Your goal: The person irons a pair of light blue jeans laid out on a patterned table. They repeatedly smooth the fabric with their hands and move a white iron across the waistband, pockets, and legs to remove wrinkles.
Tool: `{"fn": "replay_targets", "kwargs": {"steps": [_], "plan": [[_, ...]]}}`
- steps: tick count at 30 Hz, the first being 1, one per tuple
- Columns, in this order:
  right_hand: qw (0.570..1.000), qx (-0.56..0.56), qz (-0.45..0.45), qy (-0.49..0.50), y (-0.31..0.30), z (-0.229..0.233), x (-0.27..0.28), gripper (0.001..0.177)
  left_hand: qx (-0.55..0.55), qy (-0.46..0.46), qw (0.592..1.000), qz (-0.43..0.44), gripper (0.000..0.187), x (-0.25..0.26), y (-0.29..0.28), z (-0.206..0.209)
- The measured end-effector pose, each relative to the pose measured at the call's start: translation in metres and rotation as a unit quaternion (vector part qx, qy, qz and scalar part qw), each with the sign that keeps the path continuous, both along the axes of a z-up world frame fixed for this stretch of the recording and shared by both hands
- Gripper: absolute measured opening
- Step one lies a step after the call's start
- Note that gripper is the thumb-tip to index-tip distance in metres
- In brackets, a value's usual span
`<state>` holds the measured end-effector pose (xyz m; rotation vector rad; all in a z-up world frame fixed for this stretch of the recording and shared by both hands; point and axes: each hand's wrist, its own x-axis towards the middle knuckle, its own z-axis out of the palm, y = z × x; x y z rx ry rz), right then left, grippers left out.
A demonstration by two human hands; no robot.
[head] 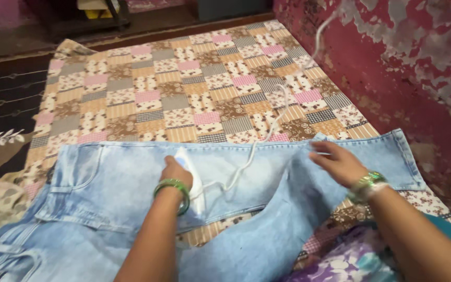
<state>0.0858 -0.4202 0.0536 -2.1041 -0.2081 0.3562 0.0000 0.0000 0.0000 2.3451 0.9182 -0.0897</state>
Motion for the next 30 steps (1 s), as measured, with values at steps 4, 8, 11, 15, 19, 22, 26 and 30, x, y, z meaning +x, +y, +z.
{"fn": "replay_targets", "kwargs": {"steps": [4,8,11,15,19,22,26,30], "plan": [[0.994,-0.109,-0.021,-0.005,-0.046,-0.024,0.014,0.064,0.062,0.072,0.994,0.054,0.053,-0.050,-0.013,0.016],[0.982,-0.136,0.085,-0.097,-0.008,-0.022,0.004,0.065,0.108,0.104,0.984,0.097,0.054,-0.053,-0.022,0.036],[0.945,-0.132,0.266,-0.135,0.033,-0.022,-0.015,0.061,0.128,0.043,0.983,0.127,0.054,-0.019,-0.005,0.037],[0.909,-0.181,0.363,-0.091,0.047,-0.016,-0.021,0.072,0.133,0.071,0.980,0.131,0.059,0.021,0.026,0.037],[0.898,-0.224,0.371,-0.081,0.045,-0.020,-0.011,0.062,0.162,0.040,0.982,0.085,0.062,0.066,0.059,0.032],[0.893,-0.222,0.370,-0.127,0.047,-0.020,-0.008,0.053,0.160,0.043,0.982,0.088,0.061,0.090,0.060,0.035],[0.880,-0.283,0.363,-0.117,0.042,0.004,-0.016,0.047,0.116,0.053,0.990,0.057,0.061,0.074,0.045,0.036],[0.865,-0.390,0.315,-0.028,0.033,0.039,-0.045,0.057,0.112,0.067,0.991,-0.003,0.068,0.037,0.001,0.021]]}}
